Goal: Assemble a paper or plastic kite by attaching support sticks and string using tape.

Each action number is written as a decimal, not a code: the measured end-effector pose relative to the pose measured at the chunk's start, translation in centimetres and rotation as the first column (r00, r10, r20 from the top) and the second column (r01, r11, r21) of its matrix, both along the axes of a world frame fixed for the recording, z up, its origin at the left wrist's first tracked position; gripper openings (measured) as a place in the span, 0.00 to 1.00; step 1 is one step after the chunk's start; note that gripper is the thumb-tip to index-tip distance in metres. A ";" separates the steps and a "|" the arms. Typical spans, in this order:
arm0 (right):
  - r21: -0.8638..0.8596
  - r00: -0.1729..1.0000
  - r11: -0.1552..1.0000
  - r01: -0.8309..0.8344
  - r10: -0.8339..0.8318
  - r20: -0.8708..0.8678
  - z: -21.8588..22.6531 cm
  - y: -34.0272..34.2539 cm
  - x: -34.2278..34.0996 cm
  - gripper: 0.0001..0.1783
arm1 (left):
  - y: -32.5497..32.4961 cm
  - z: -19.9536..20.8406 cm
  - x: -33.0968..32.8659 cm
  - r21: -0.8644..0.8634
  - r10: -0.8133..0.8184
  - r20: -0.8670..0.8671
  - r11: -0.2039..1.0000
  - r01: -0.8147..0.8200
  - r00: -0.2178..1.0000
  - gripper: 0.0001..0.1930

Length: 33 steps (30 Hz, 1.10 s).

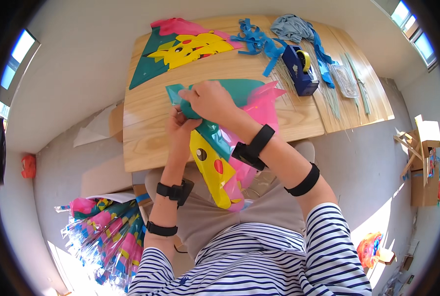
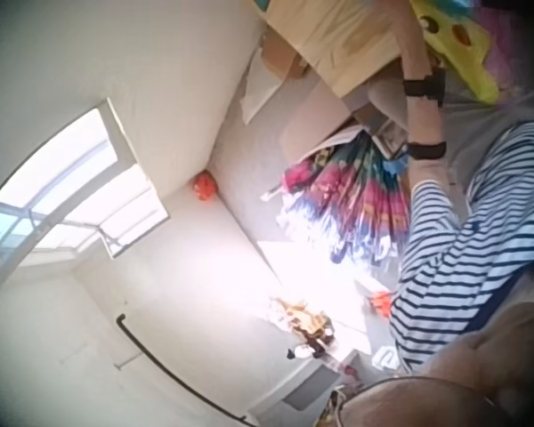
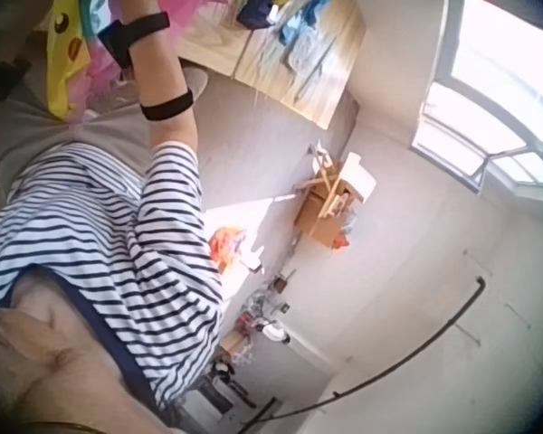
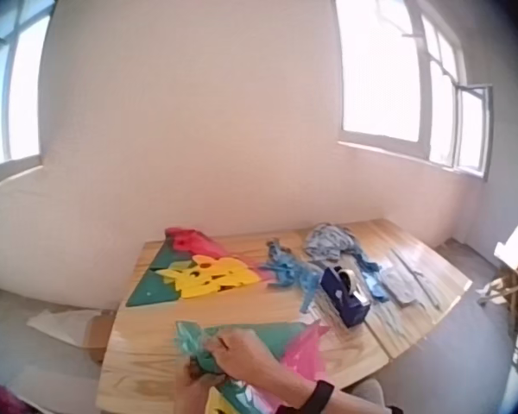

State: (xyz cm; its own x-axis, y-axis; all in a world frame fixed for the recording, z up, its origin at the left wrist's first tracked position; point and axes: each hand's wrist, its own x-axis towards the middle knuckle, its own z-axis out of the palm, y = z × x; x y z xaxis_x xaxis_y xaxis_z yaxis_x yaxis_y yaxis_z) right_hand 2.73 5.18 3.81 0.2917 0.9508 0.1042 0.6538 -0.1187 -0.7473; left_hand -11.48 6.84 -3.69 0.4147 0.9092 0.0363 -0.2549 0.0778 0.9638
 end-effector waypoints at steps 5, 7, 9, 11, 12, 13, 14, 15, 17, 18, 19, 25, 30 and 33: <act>-0.107 0.994 0.990 0.089 -0.095 -0.050 1.5 -2.8 7.6 0.20 | 5.1 3.3 -4.8 -0.042 -0.139 0.037 0.989 0.140 0.990 0.21; 0.019 0.993 1.000 0.019 -0.021 0.116 -4.3 -4.7 10.4 0.18 | 7.2 4.7 -6.3 -0.029 -0.202 -0.026 0.979 0.201 0.979 0.23; 0.051 0.962 0.998 -0.033 0.018 0.271 -9.4 -7.2 11.9 0.16 | 9.5 5.8 -7.4 0.049 -0.207 -0.140 0.975 0.216 0.968 0.24; 0.017 0.918 0.998 -0.068 0.056 0.394 -12.2 -9.5 11.0 0.16 | 11.7 7.0 -9.0 0.096 -0.190 -0.228 0.972 0.216 0.955 0.23; -0.010 0.885 0.997 -0.077 0.073 0.459 -12.4 -10.0 10.1 0.17 | 12.9 7.5 -9.6 0.100 -0.186 -0.254 0.971 0.217 0.949 0.21; -0.039 0.848 0.996 -0.081 0.089 0.522 -12.5 -10.5 9.6 0.19 | 13.8 7.7 -9.9 0.103 -0.184 -0.278 0.970 0.220 0.943 0.20; -0.062 0.805 0.995 -0.082 0.102 0.585 -12.2 -10.7 9.2 0.20 | 14.5 7.9 -9.9 0.095 -0.200 -0.295 0.967 0.236 0.935 0.20; -0.104 0.801 0.993 -0.050 0.102 0.590 -12.3 -10.8 9.0 0.22 | 15.1 8.0 -9.8 0.087 -0.215 -0.311 0.964 0.253 0.926 0.20; -0.191 0.790 0.981 0.018 0.103 0.605 -12.3 -11.1 8.9 0.24 | 15.7 7.9 -9.2 0.065 -0.250 -0.324 0.956 0.285 0.912 0.20; -0.124 0.806 0.992 -0.017 0.087 0.585 -11.3 -10.8 8.3 0.26 | 15.7 7.6 -8.7 0.051 -0.263 -0.323 0.955 0.294 0.909 0.20; -0.054 0.823 0.997 -0.051 0.073 0.563 -10.4 -10.2 7.5 0.27 | 15.6 7.3 -8.4 0.037 -0.274 -0.322 0.953 0.301 0.906 0.20; -0.050 0.802 0.979 -0.200 0.193 0.566 -13.1 -9.5 4.7 0.35 | 16.9 6.9 -7.0 0.066 -0.252 -0.367 0.953 0.295 0.895 0.19; -0.182 0.782 0.982 0.049 0.076 0.618 -12.9 -14.5 5.6 0.38 | 22.6 9.2 -9.0 0.237 -0.079 -0.546 0.940 0.245 0.834 0.21; -0.224 0.773 0.971 0.084 0.078 0.630 -12.2 -16.6 5.6 0.38 | 27.2 9.6 -10.4 0.350 0.068 -0.639 0.913 0.210 0.766 0.20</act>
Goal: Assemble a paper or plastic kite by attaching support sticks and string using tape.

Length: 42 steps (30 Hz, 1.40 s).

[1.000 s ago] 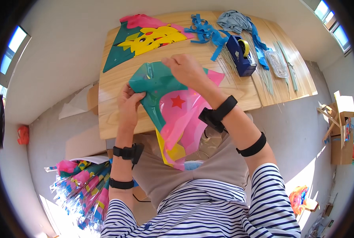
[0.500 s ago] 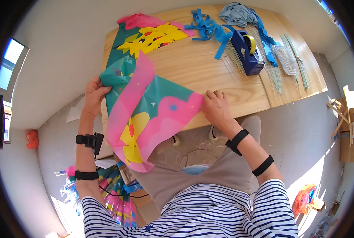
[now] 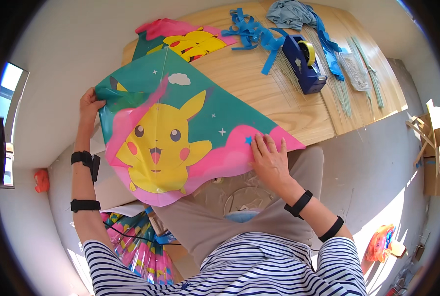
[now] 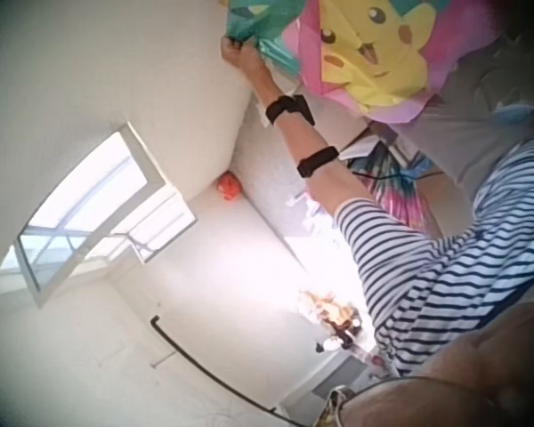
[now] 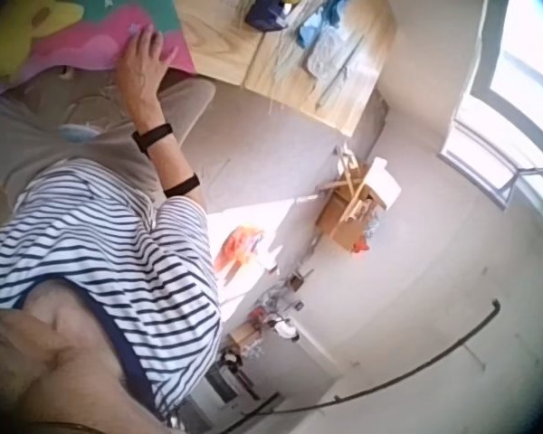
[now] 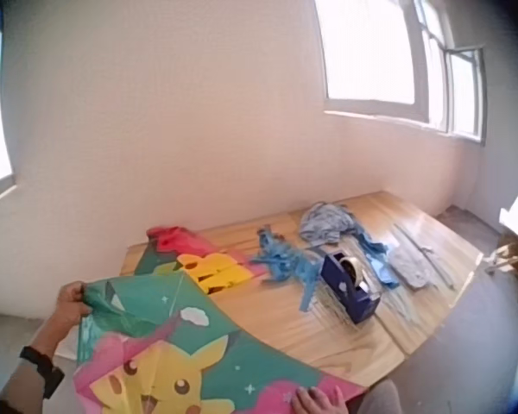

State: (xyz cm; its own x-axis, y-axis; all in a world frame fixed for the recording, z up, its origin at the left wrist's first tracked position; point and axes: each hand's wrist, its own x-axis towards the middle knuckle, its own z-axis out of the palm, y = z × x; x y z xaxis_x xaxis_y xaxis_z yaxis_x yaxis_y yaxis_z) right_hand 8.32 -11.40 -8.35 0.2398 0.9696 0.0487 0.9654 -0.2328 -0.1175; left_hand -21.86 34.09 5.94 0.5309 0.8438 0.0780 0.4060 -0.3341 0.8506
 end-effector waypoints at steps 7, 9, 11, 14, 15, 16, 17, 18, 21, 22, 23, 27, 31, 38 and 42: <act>-0.003 0.997 0.997 0.074 -0.074 -0.038 -0.1 1.3 -3.4 0.40 | -0.2 0.5 2.7 0.805 0.603 -0.265 0.568 -0.171 0.752 0.18; 0.018 0.993 0.994 0.111 -0.110 -0.028 -0.1 1.1 -3.6 0.39 | -4.9 0.7 6.8 0.864 0.422 -0.122 0.491 -0.114 0.899 0.16; 0.036 0.990 0.989 0.142 -0.141 -0.025 0.1 0.8 -3.2 0.38 | -12.8 0.0 10.7 0.878 0.198 -0.163 0.476 0.051 0.967 0.16; 0.081 0.992 0.989 0.124 -0.123 -0.027 0.6 0.9 -2.7 0.35 | -21.7 -6.0 12.2 0.569 -0.144 -0.330 0.758 0.318 0.933 0.28; 0.100 0.994 0.989 0.106 -0.104 -0.026 0.8 0.9 -2.7 0.33 | -22.7 -8.6 12.1 0.488 -0.168 -0.377 0.800 0.350 0.911 0.34; 0.121 0.996 0.989 0.086 -0.083 -0.029 1.1 1.0 -2.6 0.32 | -23.1 -10.7 11.8 0.402 -0.193 -0.425 0.835 0.375 0.884 0.40; 0.126 0.995 0.990 0.071 -0.061 -0.083 1.6 1.2 -2.3 0.28 | -22.9 -12.3 11.4 0.369 -0.166 -0.475 0.854 0.367 0.864 0.43; 0.125 0.990 0.990 0.064 -0.047 -0.134 2.1 1.1 -1.7 0.25 | -22.7 -13.4 11.5 0.333 -0.150 -0.522 0.871 0.362 0.840 0.47; 0.182 0.964 0.965 0.189 -0.147 -0.222 2.2 1.9 1.9 0.17 | -21.6 -14.3 12.0 0.231 -0.168 -0.583 0.904 0.360 0.795 0.53; 0.207 0.949 0.945 0.252 -0.199 -0.245 2.0 2.6 3.8 0.14 | -21.3 -14.1 12.2 0.197 -0.183 -0.593 0.911 0.361 0.784 0.54; 0.265 0.945 0.916 0.300 -0.248 -0.211 1.8 3.6 5.8 0.13 | -21.0 -13.9 12.5 0.188 -0.192 -0.611 0.907 0.376 0.768 0.55; 0.271 0.857 0.813 0.515 -0.494 -0.148 -1.0 8.3 13.2 0.08 | -19.8 -12.8 13.3 0.181 -0.184 -0.646 0.906 0.382 0.741 0.58; 0.134 0.828 0.818 0.560 -0.553 -0.091 -2.9 10.1 15.9 0.07 | -19.3 -13.3 13.2 0.189 -0.200 -0.643 0.894 0.406 0.739 0.59; 0.154 0.849 0.867 0.475 -0.405 -0.340 -8.2 6.1 17.5 0.02 | -18.1 -13.4 13.8 0.208 -0.200 -0.630 0.888 0.410 0.751 0.58; 0.089 0.883 0.912 0.400 -0.357 -0.304 -2.2 2.6 12.4 0.04 | -15.6 -13.6 13.4 0.226 -0.149 -0.644 0.900 0.373 0.750 0.56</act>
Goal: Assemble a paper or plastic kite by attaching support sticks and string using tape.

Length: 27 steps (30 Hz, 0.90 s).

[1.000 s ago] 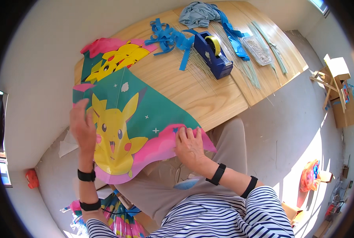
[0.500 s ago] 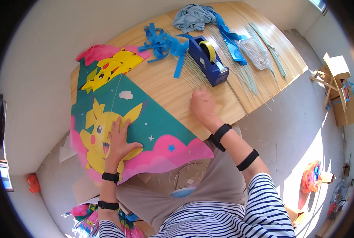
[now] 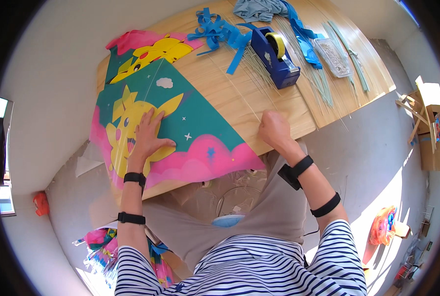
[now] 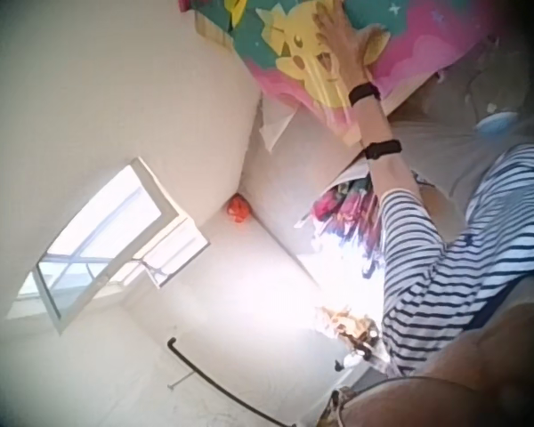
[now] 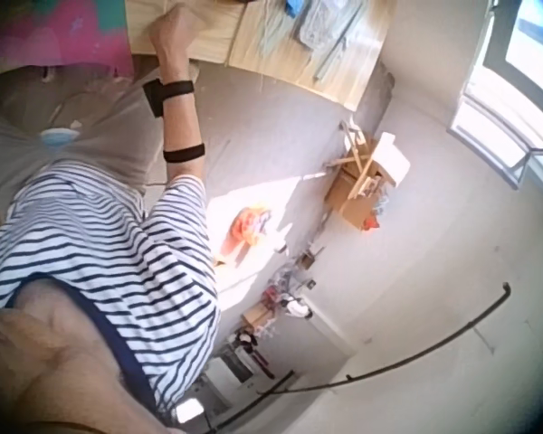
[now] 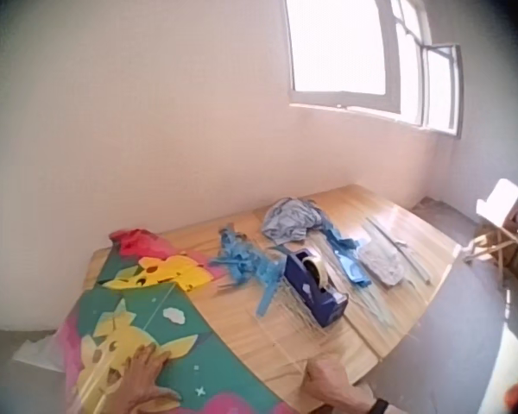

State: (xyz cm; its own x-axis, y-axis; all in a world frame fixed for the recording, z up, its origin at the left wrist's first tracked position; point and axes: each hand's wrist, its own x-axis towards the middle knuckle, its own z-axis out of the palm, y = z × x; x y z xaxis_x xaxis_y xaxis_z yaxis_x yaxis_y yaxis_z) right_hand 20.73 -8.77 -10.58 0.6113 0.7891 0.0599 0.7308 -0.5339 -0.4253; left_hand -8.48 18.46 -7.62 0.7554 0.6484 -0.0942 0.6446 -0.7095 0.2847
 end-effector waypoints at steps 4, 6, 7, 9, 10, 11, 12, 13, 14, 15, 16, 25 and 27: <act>0.056 0.975 0.998 0.040 -0.026 -0.221 3.3 -5.2 -2.7 0.04 | 0.3 0.5 0.7 0.057 0.022 0.018 0.998 -0.023 1.000 0.53; 0.087 0.960 0.995 0.051 -0.025 -0.277 4.1 -7.2 -4.0 0.03 | -0.9 0.3 0.8 0.058 -0.022 0.085 0.998 0.018 0.996 0.50; 0.109 0.961 0.993 0.039 -0.007 -0.277 4.2 -8.0 -4.5 0.03 | -1.8 0.1 0.5 0.048 -0.058 0.147 0.998 0.051 0.987 0.48; 0.179 0.969 0.984 0.021 0.024 -0.247 4.3 -8.7 -5.0 0.04 | -4.5 -0.1 0.5 0.029 -0.114 0.195 0.993 0.110 0.974 0.45; 0.223 0.975 0.975 0.011 0.039 -0.217 4.2 -8.6 -5.5 0.05 | -6.7 -0.4 0.8 0.016 -0.133 0.181 0.991 0.132 0.975 0.43; 0.274 0.980 0.962 -0.005 0.059 -0.190 4.1 -8.3 -6.1 0.06 | -8.8 -0.4 0.7 0.010 -0.146 0.162 0.989 0.147 0.976 0.42; 0.282 0.985 0.959 -0.043 0.088 -0.147 3.7 -7.8 -6.5 0.06 | -10.5 -0.7 0.6 0.016 -0.132 0.163 0.991 0.131 0.978 0.41; 0.288 0.988 0.954 -0.081 0.115 -0.103 3.1 -7.1 -6.8 0.07 | -12.2 -1.2 0.5 0.022 -0.117 0.164 0.993 0.115 0.979 0.41; 0.293 0.987 0.948 -0.122 0.146 -0.061 2.9 -6.2 -7.2 0.08 | -13.3 -1.4 0.3 0.028 -0.100 0.163 0.995 0.096 0.982 0.40; 0.306 0.982 0.943 -0.130 0.165 -0.092 2.9 -5.5 -8.0 0.08 | -13.9 -1.5 0.2 0.023 -0.077 0.172 0.997 0.074 0.982 0.39; 0.320 0.975 0.938 -0.137 0.184 -0.123 3.0 -4.6 -8.8 0.07 | -14.5 -1.5 0.1 0.018 -0.056 0.181 0.998 0.053 0.982 0.39; 0.243 0.942 0.967 -0.082 0.155 -0.299 0.4 -1.7 -10.1 0.07 | -14.0 -2.4 0.2 0.054 -0.053 0.327 0.998 0.037 0.943 0.31; 0.244 0.941 0.968 -0.064 0.140 -0.308 0.1 -1.6 -9.7 0.06 | -13.6 -2.2 1.1 0.084 -0.096 0.373 0.994 0.069 0.923 0.28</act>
